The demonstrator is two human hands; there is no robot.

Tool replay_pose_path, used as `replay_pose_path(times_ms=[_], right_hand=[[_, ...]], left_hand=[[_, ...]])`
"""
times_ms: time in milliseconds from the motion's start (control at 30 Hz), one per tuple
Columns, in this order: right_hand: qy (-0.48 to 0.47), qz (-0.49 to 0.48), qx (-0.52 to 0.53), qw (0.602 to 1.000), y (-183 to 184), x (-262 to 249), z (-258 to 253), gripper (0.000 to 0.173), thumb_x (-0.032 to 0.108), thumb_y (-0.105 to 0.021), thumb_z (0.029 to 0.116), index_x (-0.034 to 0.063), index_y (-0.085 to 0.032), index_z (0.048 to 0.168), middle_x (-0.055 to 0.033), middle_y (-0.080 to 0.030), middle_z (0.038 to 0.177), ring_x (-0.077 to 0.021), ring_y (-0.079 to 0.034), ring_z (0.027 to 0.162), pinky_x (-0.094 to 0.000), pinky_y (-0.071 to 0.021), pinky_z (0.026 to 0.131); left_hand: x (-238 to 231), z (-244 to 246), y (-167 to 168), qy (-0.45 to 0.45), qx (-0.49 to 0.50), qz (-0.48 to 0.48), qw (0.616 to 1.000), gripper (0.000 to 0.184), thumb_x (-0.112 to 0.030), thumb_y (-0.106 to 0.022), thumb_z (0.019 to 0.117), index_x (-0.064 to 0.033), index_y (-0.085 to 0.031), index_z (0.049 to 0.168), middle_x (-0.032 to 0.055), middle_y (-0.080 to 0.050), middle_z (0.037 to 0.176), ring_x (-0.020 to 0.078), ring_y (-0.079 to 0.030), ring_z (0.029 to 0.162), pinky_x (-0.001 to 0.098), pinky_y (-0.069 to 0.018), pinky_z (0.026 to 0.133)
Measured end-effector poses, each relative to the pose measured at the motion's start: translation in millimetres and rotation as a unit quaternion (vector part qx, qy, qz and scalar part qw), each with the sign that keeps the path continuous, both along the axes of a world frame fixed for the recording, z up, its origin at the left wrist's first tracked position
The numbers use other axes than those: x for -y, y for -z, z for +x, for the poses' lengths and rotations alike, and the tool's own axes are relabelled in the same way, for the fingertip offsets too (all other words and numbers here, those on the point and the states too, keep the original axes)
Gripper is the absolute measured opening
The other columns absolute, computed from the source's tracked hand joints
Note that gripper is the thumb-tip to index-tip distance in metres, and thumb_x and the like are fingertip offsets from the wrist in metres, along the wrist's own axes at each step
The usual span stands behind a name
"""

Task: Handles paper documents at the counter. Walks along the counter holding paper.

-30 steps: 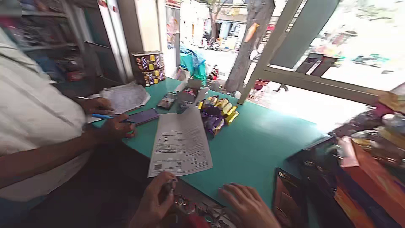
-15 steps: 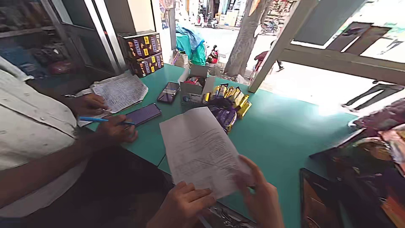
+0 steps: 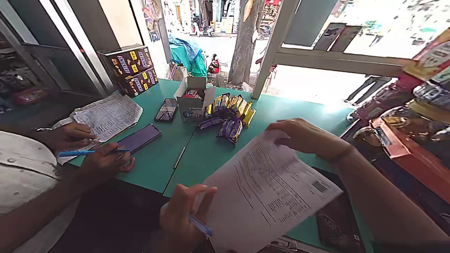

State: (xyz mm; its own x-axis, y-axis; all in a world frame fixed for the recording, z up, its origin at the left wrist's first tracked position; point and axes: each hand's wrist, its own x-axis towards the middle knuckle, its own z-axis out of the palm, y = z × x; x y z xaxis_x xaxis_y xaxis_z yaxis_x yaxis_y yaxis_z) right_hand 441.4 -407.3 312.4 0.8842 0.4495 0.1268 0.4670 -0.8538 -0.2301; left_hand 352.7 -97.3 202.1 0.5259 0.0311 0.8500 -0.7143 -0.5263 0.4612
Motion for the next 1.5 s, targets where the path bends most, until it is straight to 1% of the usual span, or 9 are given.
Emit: replay_pose_path(times_ms=[233, 400, 633, 767, 867, 1100, 1267, 1367, 1500], right_hand=[[0.195, 0.032, -0.092, 0.976, 39.5, 18.5, 26.8, 0.070, 0.022, -0.081, 0.0891, -0.0089, -0.048, 0.143, -0.0317, -0.059, 0.132, -0.0475, -0.061, 0.117, -0.0598, -0.0476, 0.100], [0.307, -0.006, -0.261, 0.915, 66.3, 44.6, -1.7, 0.077, 0.033, -0.088, 0.0816, -0.0083, -0.051, 0.136, -0.0251, -0.067, 0.107, -0.0383, -0.064, 0.101, -0.0565, -0.0484, 0.093], [0.284, 0.067, -0.238, 0.926, 59.0, 56.2, -4.0, 0.018, 0.015, -0.075, 0.0935, -0.0008, -0.073, 0.085, -0.0134, -0.066, 0.078, -0.0239, -0.060, 0.075, -0.0475, -0.0465, 0.073], [0.342, -0.018, -0.216, 0.914, 44.6, 51.6, -10.7, 0.056, 0.031, -0.085, 0.0854, -0.0084, -0.063, 0.119, -0.0292, -0.064, 0.112, -0.0461, -0.060, 0.110, -0.0638, -0.0449, 0.094], [0.360, -0.053, -0.283, 0.887, 59.5, 54.4, -9.2, 0.076, 0.031, -0.091, 0.0779, -0.0121, -0.053, 0.128, -0.0314, -0.058, 0.120, -0.0465, -0.057, 0.115, -0.0614, -0.0449, 0.096], [0.270, 0.037, -0.026, 0.962, 63.9, 39.1, -45.2, 0.017, 0.010, -0.084, 0.0812, 0.0013, -0.070, 0.084, -0.0174, -0.067, 0.081, -0.0399, -0.064, 0.085, -0.0617, -0.0449, 0.073], [0.048, 0.026, 0.151, 0.987, 72.7, -39.3, -132.5, 0.012, 0.007, -0.068, 0.0757, 0.0059, -0.068, 0.087, -0.0147, -0.073, 0.122, -0.0384, -0.068, 0.116, -0.0572, -0.0538, 0.086], [0.017, -0.017, 0.141, 0.990, 110.2, -53.0, -158.7, 0.015, 0.013, -0.063, 0.0784, 0.0097, -0.065, 0.093, -0.0082, -0.071, 0.130, -0.0304, -0.068, 0.120, -0.0526, -0.0560, 0.084], [0.037, -0.020, 0.136, 0.990, 132.7, -50.5, -161.1, 0.019, 0.014, -0.063, 0.0796, 0.0100, -0.065, 0.098, -0.0070, -0.071, 0.129, -0.0320, -0.067, 0.121, -0.0588, -0.0536, 0.085]], left_hand=[[17.5, 6.8, 30.4, 0.035, -0.038, 0.389, 0.920, 0.041, 0.006, -0.069, 0.0742, -0.0173, -0.081, 0.106, 0.0050, -0.075, 0.096, 0.0239, -0.068, 0.072, 0.0348, -0.0502, 0.052], [13.3, 4.2, 43.0, 0.100, -0.074, 0.385, 0.914, 0.057, 0.006, -0.073, 0.0669, -0.0137, -0.074, 0.121, 0.0180, -0.069, 0.121, 0.0434, -0.063, 0.121, 0.0615, -0.0480, 0.101], [38.1, -6.6, 47.7, 0.154, -0.101, 0.401, 0.897, 0.043, -0.016, -0.067, 0.0872, -0.0125, -0.068, 0.130, 0.0202, -0.060, 0.142, 0.0428, -0.058, 0.130, 0.0768, -0.0381, 0.099], [52.9, -8.9, 40.4, 0.189, -0.155, 0.380, 0.892, 0.061, -0.011, -0.080, 0.0743, -0.0344, -0.070, 0.130, 0.0311, -0.054, 0.143, 0.0565, -0.050, 0.131, 0.0848, -0.0302, 0.098], [52.5, -8.6, 35.7, 0.207, -0.181, 0.378, 0.884, 0.049, -0.023, -0.072, 0.0846, -0.0330, -0.069, 0.132, 0.0332, -0.050, 0.145, 0.0593, -0.044, 0.135, 0.0859, -0.0250, 0.099], [54.8, -7.9, 35.8, 0.225, -0.216, 0.361, 0.879, 0.051, -0.040, -0.035, 0.0973, -0.0262, -0.065, 0.135, 0.0314, -0.041, 0.154, 0.0573, -0.033, 0.144, 0.0861, -0.0152, 0.101], [56.3, -9.7, 39.9, 0.224, -0.202, 0.310, 0.902, 0.050, -0.037, -0.037, 0.0985, -0.0073, -0.071, 0.119, 0.0233, -0.064, 0.132, 0.0476, -0.052, 0.133, 0.0817, -0.0222, 0.104], [33.5, -5.1, 41.3, 0.341, -0.157, 0.220, 0.900, 0.044, -0.029, -0.042, 0.1029, -0.0069, -0.070, 0.078, 0.0105, -0.073, 0.083, 0.0249, -0.070, 0.090, 0.0473, -0.0515, 0.088], [-6.7, 7.6, 43.5, 0.517, -0.077, 0.065, 0.850, 0.064, -0.037, -0.021, 0.1114, -0.0041, -0.070, 0.088, 0.0081, -0.075, 0.087, 0.0148, -0.072, 0.093, 0.0301, -0.0516, 0.098]])
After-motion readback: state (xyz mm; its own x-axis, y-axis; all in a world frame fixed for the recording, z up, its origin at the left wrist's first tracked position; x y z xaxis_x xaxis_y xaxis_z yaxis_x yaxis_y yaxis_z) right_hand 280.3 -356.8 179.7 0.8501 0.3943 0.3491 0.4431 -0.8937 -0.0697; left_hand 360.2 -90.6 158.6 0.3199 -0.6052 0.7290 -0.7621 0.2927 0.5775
